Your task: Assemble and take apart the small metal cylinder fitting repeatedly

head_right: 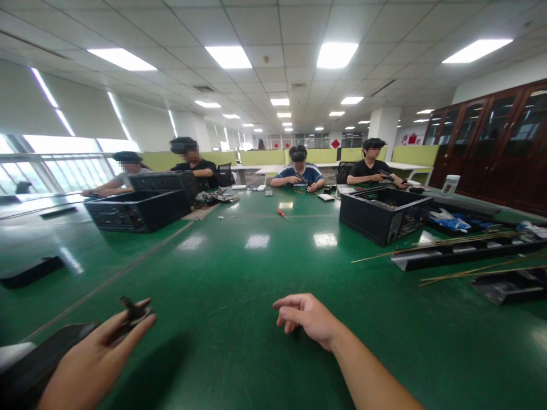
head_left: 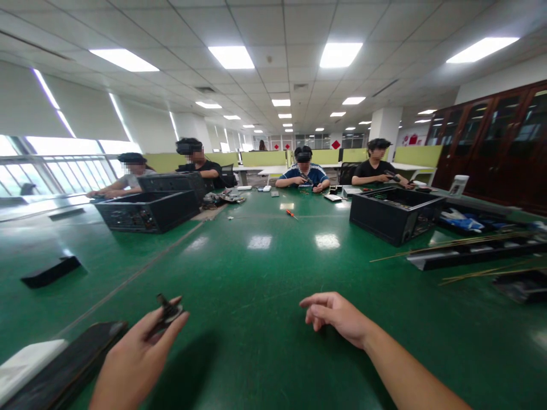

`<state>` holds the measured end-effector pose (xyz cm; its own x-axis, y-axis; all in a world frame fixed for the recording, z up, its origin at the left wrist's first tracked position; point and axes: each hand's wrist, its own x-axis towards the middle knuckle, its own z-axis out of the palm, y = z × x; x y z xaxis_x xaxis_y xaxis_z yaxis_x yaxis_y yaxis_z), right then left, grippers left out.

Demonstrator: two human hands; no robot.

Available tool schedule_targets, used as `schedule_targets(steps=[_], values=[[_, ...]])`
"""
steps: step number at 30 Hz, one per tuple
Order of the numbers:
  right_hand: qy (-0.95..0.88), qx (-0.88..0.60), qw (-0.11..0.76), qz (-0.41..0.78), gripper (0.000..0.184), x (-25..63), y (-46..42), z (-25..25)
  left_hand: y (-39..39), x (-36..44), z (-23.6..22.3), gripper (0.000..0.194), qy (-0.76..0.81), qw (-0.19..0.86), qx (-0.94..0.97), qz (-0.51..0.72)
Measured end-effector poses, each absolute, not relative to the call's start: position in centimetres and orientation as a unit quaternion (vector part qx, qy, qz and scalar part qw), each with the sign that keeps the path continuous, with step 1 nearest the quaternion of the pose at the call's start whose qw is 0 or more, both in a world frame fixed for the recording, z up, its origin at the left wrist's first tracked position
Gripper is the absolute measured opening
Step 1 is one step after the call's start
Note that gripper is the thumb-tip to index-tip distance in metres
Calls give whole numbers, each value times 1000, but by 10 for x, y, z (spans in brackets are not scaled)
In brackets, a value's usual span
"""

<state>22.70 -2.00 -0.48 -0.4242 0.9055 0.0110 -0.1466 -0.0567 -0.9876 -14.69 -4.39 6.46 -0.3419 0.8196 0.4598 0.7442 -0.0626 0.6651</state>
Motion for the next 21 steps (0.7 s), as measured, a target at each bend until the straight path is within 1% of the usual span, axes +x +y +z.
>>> schedule_targets(steps=[1, 3, 4, 6, 9, 11, 14, 15, 17, 21], values=[[-548, -346, 415, 638, 47, 227, -20, -5, -30, -131, 71, 43, 684, 75, 570, 450], [-543, -354, 423, 633, 49, 229, -19, -4, -1, -95, 79, 59, 626, 181, 561, 512], [-541, -359, 430, 627, 51, 230, -17, -4, 12, -78, 80, 61, 590, 229, 564, 530], [-544, -373, 446, 605, 54, 232, -14, -6, 31, -48, 73, 52, 545, 271, 590, 531], [-565, -405, 473, 541, 59, 234, -9, -12, 35, -18, 46, 35, 508, 272, 687, 442], [-593, -437, 467, 489, 63, 233, -9, -15, 26, -6, 27, 28, 472, 252, 757, 375], [-639, -465, 438, 428, 67, 228, -13, -16, 12, 3, 12, 29, 414, 237, 823, 308], [-659, -475, 428, 396, 69, 226, -15, -15, 9, 4, 11, 32, 407, 238, 830, 299], [-693, -483, 401, 356, 65, 224, -19, -12, 7, 5, 12, 34, 413, 237, 826, 302], [-709, -502, 378, 320, 55, 219, -22, -11, 13, 2, 17, 26, 417, 229, 817, 327]])
